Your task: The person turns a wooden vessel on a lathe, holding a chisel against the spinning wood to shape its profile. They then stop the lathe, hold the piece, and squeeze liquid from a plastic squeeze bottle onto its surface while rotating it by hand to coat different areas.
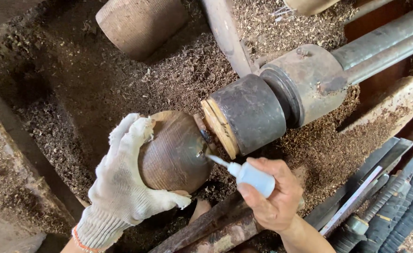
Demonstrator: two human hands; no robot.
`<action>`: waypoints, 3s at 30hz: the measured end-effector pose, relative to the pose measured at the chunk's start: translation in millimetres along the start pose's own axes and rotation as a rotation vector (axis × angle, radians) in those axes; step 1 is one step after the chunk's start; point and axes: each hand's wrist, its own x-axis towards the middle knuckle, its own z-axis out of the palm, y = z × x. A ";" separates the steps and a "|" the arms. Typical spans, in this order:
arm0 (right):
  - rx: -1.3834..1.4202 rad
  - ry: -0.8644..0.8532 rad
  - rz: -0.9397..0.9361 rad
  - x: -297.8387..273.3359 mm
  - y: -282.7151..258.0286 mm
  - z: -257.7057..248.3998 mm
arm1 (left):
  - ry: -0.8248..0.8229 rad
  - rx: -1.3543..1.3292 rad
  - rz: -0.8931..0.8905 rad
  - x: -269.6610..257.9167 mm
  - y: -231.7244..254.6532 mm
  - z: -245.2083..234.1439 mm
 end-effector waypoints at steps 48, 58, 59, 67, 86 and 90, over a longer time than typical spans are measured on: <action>-0.120 0.133 -0.087 -12.7 17.9 0.5 | -0.226 -0.425 -0.176 10.8 -35.7 -3.3; -0.205 0.127 -0.109 -4.1 14.3 4.1 | -0.328 -0.476 -0.406 14.2 -43.3 -7.3; -0.205 0.126 -0.110 -6.5 17.5 3.7 | -0.326 -0.476 -0.406 14.6 -40.5 -9.3; -0.068 0.310 -0.144 -20.1 29.3 -6.2 | -0.151 -0.025 -0.033 -0.8 -22.0 -8.0; 0.210 0.236 -0.178 -16.2 33.8 -9.6 | -0.137 -0.132 0.008 -6.4 -20.7 -11.9; 0.269 0.219 -0.152 -16.0 32.1 -10.5 | 0.070 -0.047 0.223 -17.9 -8.9 -5.2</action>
